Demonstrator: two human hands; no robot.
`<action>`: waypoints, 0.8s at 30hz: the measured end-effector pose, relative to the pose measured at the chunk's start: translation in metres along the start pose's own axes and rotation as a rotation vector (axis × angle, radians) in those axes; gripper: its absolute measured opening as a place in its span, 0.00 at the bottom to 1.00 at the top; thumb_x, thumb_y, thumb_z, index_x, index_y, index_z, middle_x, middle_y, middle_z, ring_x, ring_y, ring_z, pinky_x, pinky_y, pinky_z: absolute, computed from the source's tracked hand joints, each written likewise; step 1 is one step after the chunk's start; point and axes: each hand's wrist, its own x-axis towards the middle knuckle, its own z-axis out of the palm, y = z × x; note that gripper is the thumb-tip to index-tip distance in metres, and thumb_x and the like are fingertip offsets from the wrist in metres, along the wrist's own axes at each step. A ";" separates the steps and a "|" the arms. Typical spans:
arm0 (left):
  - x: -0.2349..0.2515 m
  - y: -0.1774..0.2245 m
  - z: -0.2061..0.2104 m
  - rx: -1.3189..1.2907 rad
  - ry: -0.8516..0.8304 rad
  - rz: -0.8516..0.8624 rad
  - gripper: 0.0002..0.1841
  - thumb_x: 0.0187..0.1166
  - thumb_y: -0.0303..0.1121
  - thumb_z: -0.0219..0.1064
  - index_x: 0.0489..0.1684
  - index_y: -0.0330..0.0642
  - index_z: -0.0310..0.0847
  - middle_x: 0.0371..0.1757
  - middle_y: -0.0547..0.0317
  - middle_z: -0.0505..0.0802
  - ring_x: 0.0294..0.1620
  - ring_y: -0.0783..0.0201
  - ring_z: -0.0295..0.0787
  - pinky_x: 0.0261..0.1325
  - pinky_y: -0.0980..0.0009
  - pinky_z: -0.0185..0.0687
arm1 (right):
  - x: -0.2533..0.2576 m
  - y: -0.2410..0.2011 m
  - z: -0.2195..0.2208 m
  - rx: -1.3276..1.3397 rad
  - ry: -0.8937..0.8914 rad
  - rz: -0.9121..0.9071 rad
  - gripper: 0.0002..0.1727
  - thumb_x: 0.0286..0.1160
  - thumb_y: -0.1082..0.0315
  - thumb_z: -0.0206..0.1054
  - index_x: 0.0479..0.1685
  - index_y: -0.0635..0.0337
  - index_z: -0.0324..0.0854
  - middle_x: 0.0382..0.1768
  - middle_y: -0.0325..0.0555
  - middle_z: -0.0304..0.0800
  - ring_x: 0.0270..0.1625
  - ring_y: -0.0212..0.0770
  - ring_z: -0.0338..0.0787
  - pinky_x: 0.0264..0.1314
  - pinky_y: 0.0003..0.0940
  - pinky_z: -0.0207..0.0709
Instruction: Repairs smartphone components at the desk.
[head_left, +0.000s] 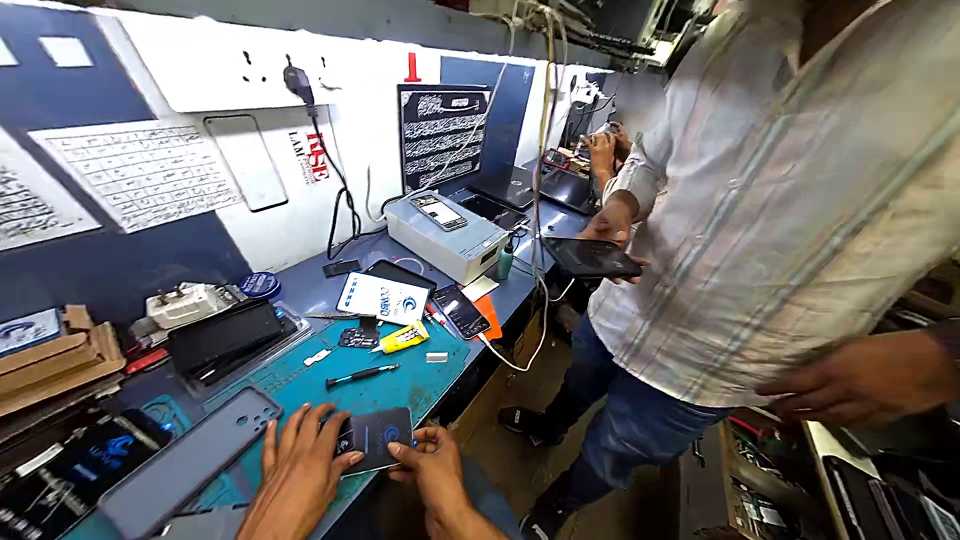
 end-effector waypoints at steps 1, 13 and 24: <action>0.001 0.001 -0.001 -0.005 -0.005 -0.009 0.27 0.71 0.49 0.75 0.68 0.48 0.85 0.78 0.45 0.81 0.86 0.32 0.64 0.84 0.24 0.42 | -0.001 0.000 0.000 0.001 0.009 -0.011 0.26 0.66 0.78 0.79 0.60 0.72 0.71 0.37 0.57 0.87 0.33 0.46 0.93 0.38 0.39 0.93; -0.002 0.023 -0.031 -0.142 0.160 -0.085 0.29 0.57 0.51 0.85 0.53 0.47 0.83 0.46 0.63 0.92 0.59 0.58 0.89 0.86 0.36 0.58 | -0.015 -0.013 -0.007 -0.085 -0.079 -0.429 0.12 0.61 0.79 0.81 0.43 0.71 0.88 0.31 0.54 0.92 0.31 0.44 0.93 0.37 0.37 0.92; -0.030 0.080 -0.049 -0.905 0.181 0.021 0.14 0.81 0.46 0.71 0.50 0.47 0.90 0.41 0.67 0.95 0.41 0.71 0.93 0.47 0.70 0.94 | -0.050 -0.090 -0.045 -0.428 -0.447 -0.943 0.09 0.67 0.69 0.79 0.46 0.55 0.93 0.43 0.43 0.92 0.40 0.40 0.93 0.40 0.32 0.93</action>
